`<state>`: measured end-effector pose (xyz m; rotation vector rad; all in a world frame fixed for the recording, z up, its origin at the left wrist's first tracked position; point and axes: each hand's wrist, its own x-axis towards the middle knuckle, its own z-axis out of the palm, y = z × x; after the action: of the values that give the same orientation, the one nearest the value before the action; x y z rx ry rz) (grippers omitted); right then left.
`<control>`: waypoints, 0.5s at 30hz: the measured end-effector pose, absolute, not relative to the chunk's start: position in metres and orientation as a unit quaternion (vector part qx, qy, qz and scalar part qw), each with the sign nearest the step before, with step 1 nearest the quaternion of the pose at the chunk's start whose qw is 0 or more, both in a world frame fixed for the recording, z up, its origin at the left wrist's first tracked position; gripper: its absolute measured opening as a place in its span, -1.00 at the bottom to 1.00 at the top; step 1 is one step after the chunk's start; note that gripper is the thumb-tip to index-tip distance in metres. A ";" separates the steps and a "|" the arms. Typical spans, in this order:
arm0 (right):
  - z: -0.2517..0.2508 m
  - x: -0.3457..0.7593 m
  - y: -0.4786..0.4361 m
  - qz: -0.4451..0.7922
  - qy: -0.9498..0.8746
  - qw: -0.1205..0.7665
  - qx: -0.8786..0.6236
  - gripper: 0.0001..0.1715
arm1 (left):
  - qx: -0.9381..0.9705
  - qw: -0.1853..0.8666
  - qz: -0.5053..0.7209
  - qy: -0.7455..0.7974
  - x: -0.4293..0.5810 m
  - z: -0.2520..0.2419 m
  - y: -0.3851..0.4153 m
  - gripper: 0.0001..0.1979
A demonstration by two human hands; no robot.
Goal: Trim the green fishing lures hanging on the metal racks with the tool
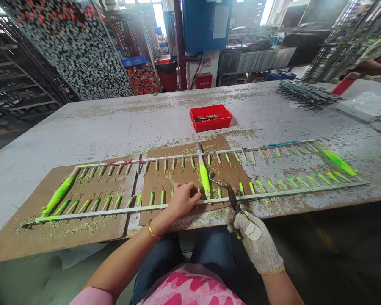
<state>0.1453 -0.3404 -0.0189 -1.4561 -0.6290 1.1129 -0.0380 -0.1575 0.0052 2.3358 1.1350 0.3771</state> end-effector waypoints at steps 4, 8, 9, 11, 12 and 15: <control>-0.007 0.139 -0.334 0.509 -0.290 0.551 -0.594 -0.57 | 0.856 0.290 0.187 0.385 -0.040 0.001 -0.163 -0.97; 0.006 0.140 -0.330 0.513 -0.307 0.522 -0.608 -0.50 | 0.860 0.285 0.197 0.375 -0.038 -0.003 -0.164 -0.86; 0.009 0.141 -0.330 0.514 -0.307 0.519 -0.610 -0.50 | 0.860 0.284 0.202 0.373 -0.038 -0.004 -0.164 -0.86; 0.012 0.145 -0.330 0.514 -0.309 0.515 -0.612 -0.51 | 0.862 0.281 0.217 0.363 -0.040 -0.006 -0.164 -0.87; 0.012 0.147 -0.331 0.515 -0.314 0.510 -0.613 -0.52 | 0.864 0.279 0.224 0.355 -0.041 -0.006 -0.164 -0.87; 0.009 0.154 -0.332 0.528 -0.325 0.485 -0.617 -0.52 | 0.873 0.278 0.231 0.329 -0.046 -0.007 -0.166 -0.87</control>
<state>0.1540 -0.3319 0.0090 -1.5011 -0.7917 1.2850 -0.0458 -0.1658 -0.0070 2.3417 0.8819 0.6189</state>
